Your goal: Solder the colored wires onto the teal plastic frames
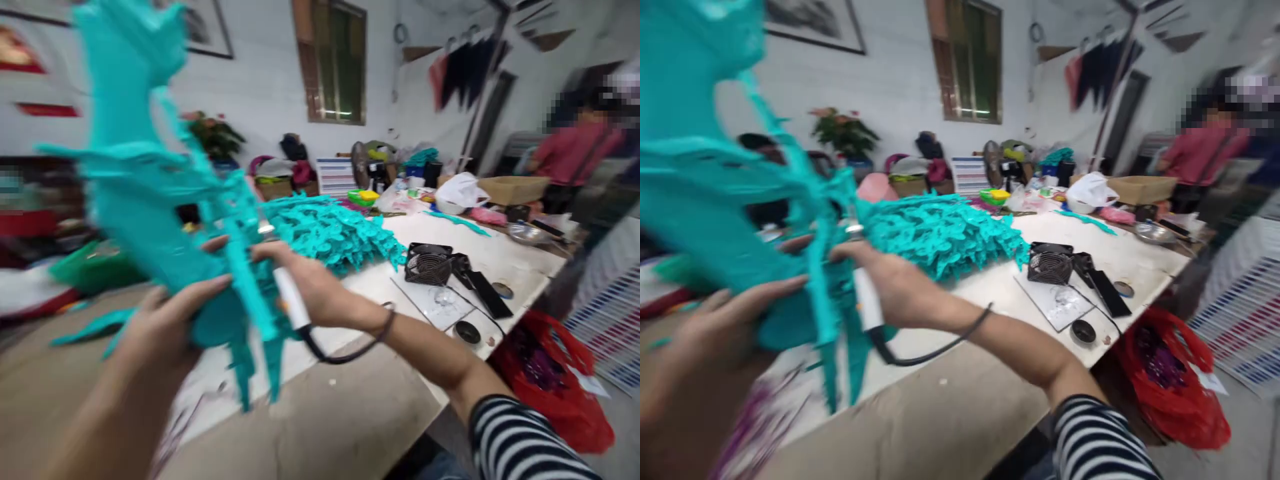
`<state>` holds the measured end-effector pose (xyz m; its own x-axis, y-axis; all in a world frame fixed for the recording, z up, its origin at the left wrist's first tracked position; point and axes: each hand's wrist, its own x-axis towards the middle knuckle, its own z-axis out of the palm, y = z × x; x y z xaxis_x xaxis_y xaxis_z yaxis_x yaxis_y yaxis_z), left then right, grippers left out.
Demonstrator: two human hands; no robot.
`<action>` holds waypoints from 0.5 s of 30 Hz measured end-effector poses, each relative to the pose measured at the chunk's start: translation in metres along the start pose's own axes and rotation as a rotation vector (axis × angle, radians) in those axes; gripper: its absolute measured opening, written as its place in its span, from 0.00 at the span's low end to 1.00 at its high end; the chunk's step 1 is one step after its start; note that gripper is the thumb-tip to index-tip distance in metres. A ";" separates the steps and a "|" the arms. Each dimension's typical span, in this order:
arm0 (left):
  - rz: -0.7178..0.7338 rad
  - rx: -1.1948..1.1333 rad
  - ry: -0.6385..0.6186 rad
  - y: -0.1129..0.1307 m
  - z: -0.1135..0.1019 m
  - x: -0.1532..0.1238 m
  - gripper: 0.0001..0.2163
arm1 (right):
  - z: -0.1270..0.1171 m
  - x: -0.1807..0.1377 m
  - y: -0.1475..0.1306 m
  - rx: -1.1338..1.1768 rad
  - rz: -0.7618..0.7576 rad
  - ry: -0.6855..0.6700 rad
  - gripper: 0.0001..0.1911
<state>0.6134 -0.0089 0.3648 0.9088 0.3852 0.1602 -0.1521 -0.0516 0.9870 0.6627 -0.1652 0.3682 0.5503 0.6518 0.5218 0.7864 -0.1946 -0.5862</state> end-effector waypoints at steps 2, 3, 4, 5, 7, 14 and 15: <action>-0.049 -0.118 0.028 0.002 0.014 -0.038 0.37 | -0.025 -0.045 -0.016 0.016 0.001 0.078 0.22; -0.046 -0.217 -0.014 0.000 0.026 -0.054 0.37 | -0.038 -0.068 -0.023 0.011 0.007 0.088 0.21; -0.053 -0.305 -0.101 -0.003 0.041 -0.070 0.37 | -0.049 -0.092 -0.028 -0.012 0.027 0.108 0.21; -0.061 -0.375 -0.179 -0.009 0.056 -0.085 0.37 | -0.059 -0.115 -0.033 -0.053 0.059 0.101 0.23; -0.110 -0.454 -0.304 -0.024 0.085 -0.115 0.35 | -0.072 -0.161 -0.037 -0.117 0.129 0.117 0.24; -0.372 -0.407 -0.319 -0.114 0.121 -0.181 0.28 | -0.032 -0.265 0.009 -0.027 0.434 0.114 0.22; -0.386 -0.360 -0.282 -0.127 0.119 -0.181 0.26 | -0.020 -0.269 0.022 0.002 0.461 0.097 0.23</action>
<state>0.5142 -0.1822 0.2116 0.9851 0.0514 -0.1640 0.1328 0.3780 0.9162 0.5375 -0.3595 0.2274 0.8660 0.4257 0.2623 0.4531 -0.4463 -0.7717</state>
